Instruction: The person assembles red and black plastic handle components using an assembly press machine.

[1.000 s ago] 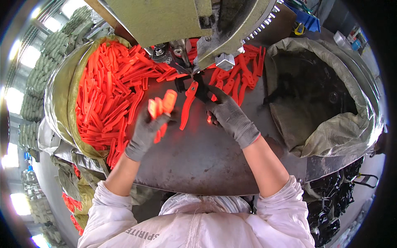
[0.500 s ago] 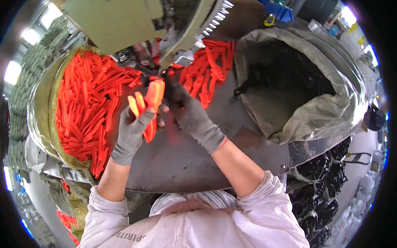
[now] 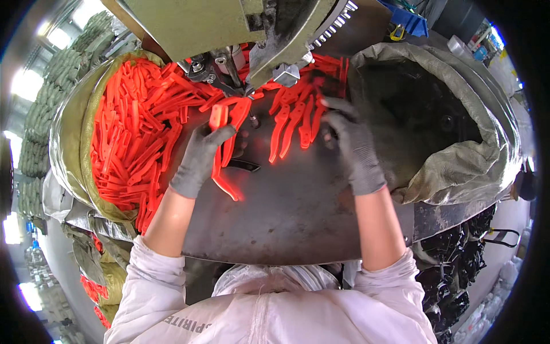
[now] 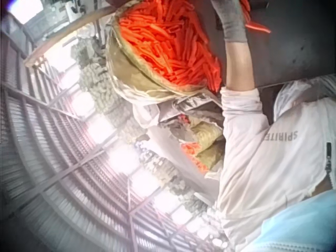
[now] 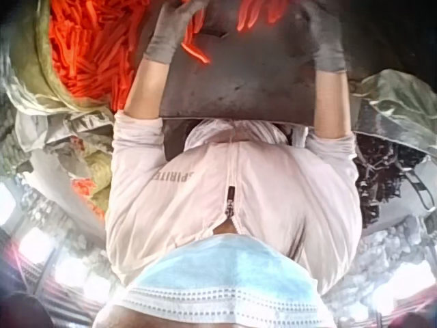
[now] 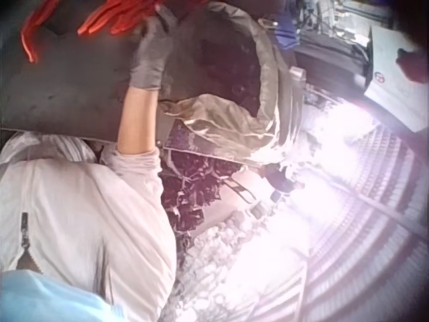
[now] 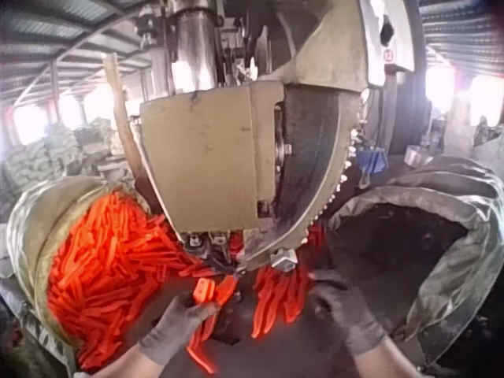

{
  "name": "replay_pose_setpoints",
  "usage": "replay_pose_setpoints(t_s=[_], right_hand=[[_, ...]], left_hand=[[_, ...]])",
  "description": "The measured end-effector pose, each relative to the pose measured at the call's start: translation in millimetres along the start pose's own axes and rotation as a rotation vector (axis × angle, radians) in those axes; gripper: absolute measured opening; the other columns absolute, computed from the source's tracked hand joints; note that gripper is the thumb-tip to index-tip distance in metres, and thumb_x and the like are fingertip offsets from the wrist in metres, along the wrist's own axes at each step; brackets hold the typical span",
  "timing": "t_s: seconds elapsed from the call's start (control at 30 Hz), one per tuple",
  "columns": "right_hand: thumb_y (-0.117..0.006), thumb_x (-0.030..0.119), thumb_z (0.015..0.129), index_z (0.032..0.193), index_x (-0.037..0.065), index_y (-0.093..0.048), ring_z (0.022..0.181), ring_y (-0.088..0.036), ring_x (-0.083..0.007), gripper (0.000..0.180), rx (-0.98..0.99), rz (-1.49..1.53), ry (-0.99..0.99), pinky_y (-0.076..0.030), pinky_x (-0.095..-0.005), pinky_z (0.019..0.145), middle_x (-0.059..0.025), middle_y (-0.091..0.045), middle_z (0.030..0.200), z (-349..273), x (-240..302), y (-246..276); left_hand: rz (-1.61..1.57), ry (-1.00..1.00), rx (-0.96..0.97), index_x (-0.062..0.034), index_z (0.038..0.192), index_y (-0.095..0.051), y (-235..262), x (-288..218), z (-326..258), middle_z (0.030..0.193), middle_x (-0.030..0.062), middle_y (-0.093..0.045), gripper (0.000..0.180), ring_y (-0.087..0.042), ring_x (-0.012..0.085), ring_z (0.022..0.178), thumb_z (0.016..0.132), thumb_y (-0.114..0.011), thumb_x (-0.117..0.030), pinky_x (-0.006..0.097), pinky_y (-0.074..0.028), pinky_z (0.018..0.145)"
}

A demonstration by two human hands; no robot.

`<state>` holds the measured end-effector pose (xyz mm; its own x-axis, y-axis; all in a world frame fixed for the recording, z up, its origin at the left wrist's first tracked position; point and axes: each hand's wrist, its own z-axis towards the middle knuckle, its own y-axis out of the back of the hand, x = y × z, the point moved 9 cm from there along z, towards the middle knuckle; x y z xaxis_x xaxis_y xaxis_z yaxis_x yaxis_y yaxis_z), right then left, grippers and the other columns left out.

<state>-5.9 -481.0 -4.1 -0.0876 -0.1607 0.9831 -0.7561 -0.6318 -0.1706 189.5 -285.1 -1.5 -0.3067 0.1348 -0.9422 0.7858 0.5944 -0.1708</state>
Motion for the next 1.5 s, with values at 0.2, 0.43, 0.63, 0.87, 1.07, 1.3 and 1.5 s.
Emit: replay_pose_setpoints(t_s=[0.2, 0.43, 0.63, 0.87, 1.07, 1.3, 1.5], right_hand=[[-0.055, 0.007, 0.086, 0.134, -0.002, -0.043, 0.054, -0.046, -0.005, 0.051, 0.13, -0.004, -0.267, -0.037, -0.0192, 0.047, -0.006, -0.061, 0.085, -6.2, 3.8, -90.1], [-0.056, 0.008, 0.083, 0.133, 0.0, -0.045, 0.05, -0.043, -0.0049, 0.052, 0.256, -0.164, -0.111, -0.034, -0.0204, 0.044, -0.0035, -0.056, 0.077, -7.2, 2.1, -114.1], [-0.056, 0.008, 0.082, 0.135, 0.006, -0.045, 0.048, -0.044, -0.0056, 0.055, 0.183, -0.209, -0.293, -0.035, -0.021, 0.044, -0.0031, -0.056, 0.077, -4.5, -23.9, -109.0], [-0.054, 0.004, 0.081, 0.14, 0.008, -0.037, 0.048, -0.047, -0.007, 0.062, 0.229, -0.193, -0.262, -0.039, -0.022, 0.044, -0.0065, -0.057, 0.075, -3.2, -33.2, -106.3], [-0.052, 0.006, 0.085, 0.141, 0.006, -0.035, 0.049, -0.047, -0.0056, 0.059, 0.21, -0.153, -0.281, -0.039, -0.0211, 0.045, -0.0058, -0.058, 0.074, -9.7, -23.6, -109.4], [-0.052, 0.009, 0.088, 0.141, 0.005, -0.036, 0.052, -0.049, -0.0044, 0.055, 0.293, -0.261, -0.3, -0.041, -0.0199, 0.047, -0.0048, -0.058, 0.074, -20.6, -4.4, -111.3], [-0.052, 0.01, 0.089, 0.139, 0.007, -0.038, 0.052, -0.049, -0.0041, 0.052, 0.263, -0.249, -0.291, -0.041, -0.0198, 0.047, -0.0045, -0.057, 0.074, -22.3, -8.0, -110.5]], left_hand=[[0.015, 0.013, 0.092, 0.0015, 0.115, -0.057, -13.1, -20.9, 6.1, 0.096, 0.0107, -0.066, 0.035, -0.064, 0.0193, 0.082, 0.087, -0.058, -0.018, 0.031, -0.053, 0.073], [-0.096, 0.068, 0.06, 0.0054, 0.111, -0.057, -11.0, -13.8, 9.9, 0.093, 0.0106, -0.066, 0.026, -0.065, 0.0183, 0.076, 0.088, -0.059, -0.007, 0.03, -0.054, 0.07], [0.473, 0.087, 0.015, 0.0012, 0.104, -0.062, 8.0, 7.4, 16.4, 0.083, 0.0081, -0.067, 0.028, -0.063, 0.0138, 0.07, 0.089, -0.06, -0.022, 0.029, -0.05, 0.065], [1.552, -0.21, -0.564, -0.0004, 0.099, -0.059, 132.8, -38.6, -8.2, 0.085, 0.0206, -0.065, 0.036, -0.064, 0.034, 0.079, 0.079, -0.069, -0.028, 0.04, -0.051, 0.07], [1.668, -0.246, -0.618, -0.0023, 0.105, -0.056, 150.6, -19.0, -11.5, 0.099, 0.0205, -0.063, 0.04, -0.063, 0.0346, 0.09, 0.074, -0.071, -0.023, 0.042, -0.052, 0.073], [1.283, -0.51, -0.564, -0.0024, 0.097, -0.057, 115.6, -62.0, -38.3, 0.08, 0.0189, -0.064, 0.036, -0.062, 0.0384, 0.08, 0.072, -0.072, -0.024, 0.045, -0.048, 0.069], [1.256, -0.575, -0.645, -0.0028, 0.092, -0.057, 103.6, -43.2, -94.2, 0.077, 0.0169, -0.063, 0.035, -0.062, 0.0378, 0.072, 0.072, -0.075, -0.025, 0.044, -0.048, 0.061]])
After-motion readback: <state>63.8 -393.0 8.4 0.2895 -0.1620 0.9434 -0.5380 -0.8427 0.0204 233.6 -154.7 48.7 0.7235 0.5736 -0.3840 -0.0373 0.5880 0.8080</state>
